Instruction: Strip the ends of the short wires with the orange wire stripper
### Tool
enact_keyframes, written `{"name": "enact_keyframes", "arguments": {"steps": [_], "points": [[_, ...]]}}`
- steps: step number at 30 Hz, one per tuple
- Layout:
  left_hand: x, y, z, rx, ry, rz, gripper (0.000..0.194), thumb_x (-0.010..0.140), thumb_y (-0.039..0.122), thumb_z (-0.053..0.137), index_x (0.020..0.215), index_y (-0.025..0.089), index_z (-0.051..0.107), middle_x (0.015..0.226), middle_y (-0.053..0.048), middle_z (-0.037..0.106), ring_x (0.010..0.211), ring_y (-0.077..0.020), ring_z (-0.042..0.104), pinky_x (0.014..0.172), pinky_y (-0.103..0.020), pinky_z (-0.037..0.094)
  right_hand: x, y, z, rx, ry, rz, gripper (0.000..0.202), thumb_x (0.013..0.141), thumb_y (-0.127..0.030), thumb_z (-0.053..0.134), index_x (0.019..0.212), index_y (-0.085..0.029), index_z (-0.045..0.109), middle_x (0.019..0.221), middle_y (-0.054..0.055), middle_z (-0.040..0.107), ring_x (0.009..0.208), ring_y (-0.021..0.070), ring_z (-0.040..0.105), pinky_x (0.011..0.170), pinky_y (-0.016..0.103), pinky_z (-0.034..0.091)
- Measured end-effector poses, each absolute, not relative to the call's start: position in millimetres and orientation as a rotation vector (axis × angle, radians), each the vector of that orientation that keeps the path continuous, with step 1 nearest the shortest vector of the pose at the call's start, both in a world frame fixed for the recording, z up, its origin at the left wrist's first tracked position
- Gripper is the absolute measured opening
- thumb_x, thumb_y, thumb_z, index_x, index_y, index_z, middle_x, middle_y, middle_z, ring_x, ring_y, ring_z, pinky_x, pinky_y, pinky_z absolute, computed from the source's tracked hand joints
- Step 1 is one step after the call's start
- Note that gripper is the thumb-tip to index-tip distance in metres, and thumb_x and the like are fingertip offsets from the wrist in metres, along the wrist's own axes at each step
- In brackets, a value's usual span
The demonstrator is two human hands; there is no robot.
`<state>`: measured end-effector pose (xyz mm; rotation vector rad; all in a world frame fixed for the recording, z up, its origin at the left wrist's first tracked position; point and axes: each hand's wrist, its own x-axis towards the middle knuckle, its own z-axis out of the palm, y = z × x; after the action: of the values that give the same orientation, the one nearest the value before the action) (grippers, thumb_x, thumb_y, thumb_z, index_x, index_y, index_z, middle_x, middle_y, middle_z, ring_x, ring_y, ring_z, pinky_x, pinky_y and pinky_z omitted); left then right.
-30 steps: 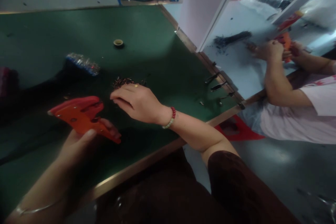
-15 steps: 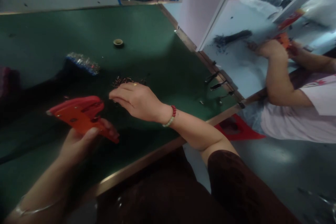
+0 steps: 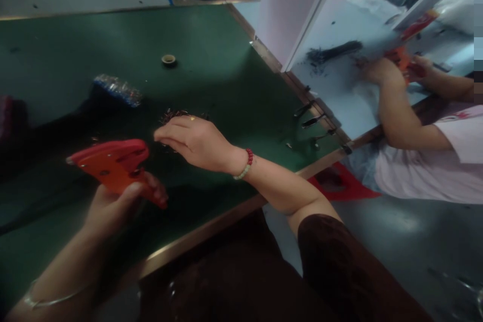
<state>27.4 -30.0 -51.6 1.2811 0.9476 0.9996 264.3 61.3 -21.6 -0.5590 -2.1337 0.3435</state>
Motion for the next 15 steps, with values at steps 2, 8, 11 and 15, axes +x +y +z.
{"name": "enact_keyframes", "arguments": {"steps": [2,8,11,15], "points": [[26.9,-30.6,-52.4,1.273,0.957,0.998,0.032,0.093,0.048,0.073,0.089,0.016,0.071,0.073,-0.006,0.072,0.063,-0.0233,0.072,0.057,-0.036,0.064,264.3,61.0,-21.2,-0.549,-2.131,0.348,0.02,0.108,-0.02,0.052,0.105,-0.014,0.072,0.101,0.008,0.075,0.096,0.0155,0.07,0.091,0.031,0.057],[26.9,-32.4,-54.8,1.262,1.014,1.05,0.025,0.09,0.04,0.077,0.083,0.017,0.072,0.069,-0.004,0.071,0.056,-0.0208,0.07,0.05,-0.032,0.061,263.5,59.6,-20.4,-0.53,-2.119,0.346,0.02,0.109,-0.02,0.052,0.106,-0.014,0.071,0.101,0.007,0.075,0.097,0.0149,0.071,0.094,0.031,0.057],[27.8,-32.8,-55.7,1.271,1.048,1.077,0.025,0.088,0.037,0.079,0.076,0.017,0.072,0.065,-0.003,0.069,0.052,-0.0193,0.067,0.046,-0.03,0.058,263.1,58.6,-19.7,-0.509,-2.117,0.351,0.019,0.108,-0.019,0.053,0.106,-0.013,0.071,0.1,0.007,0.075,0.096,0.0151,0.071,0.092,0.03,0.057],[30.8,-34.6,-55.2,1.282,1.093,1.101,0.025,0.087,0.035,0.079,0.071,0.017,0.071,0.062,-0.003,0.068,0.051,-0.0188,0.066,0.046,-0.029,0.055,262.9,56.7,-17.4,-0.52,-2.133,0.381,0.018,0.108,-0.019,0.053,0.105,-0.014,0.07,0.101,0.006,0.075,0.098,0.015,0.071,0.094,0.031,0.057]]}}
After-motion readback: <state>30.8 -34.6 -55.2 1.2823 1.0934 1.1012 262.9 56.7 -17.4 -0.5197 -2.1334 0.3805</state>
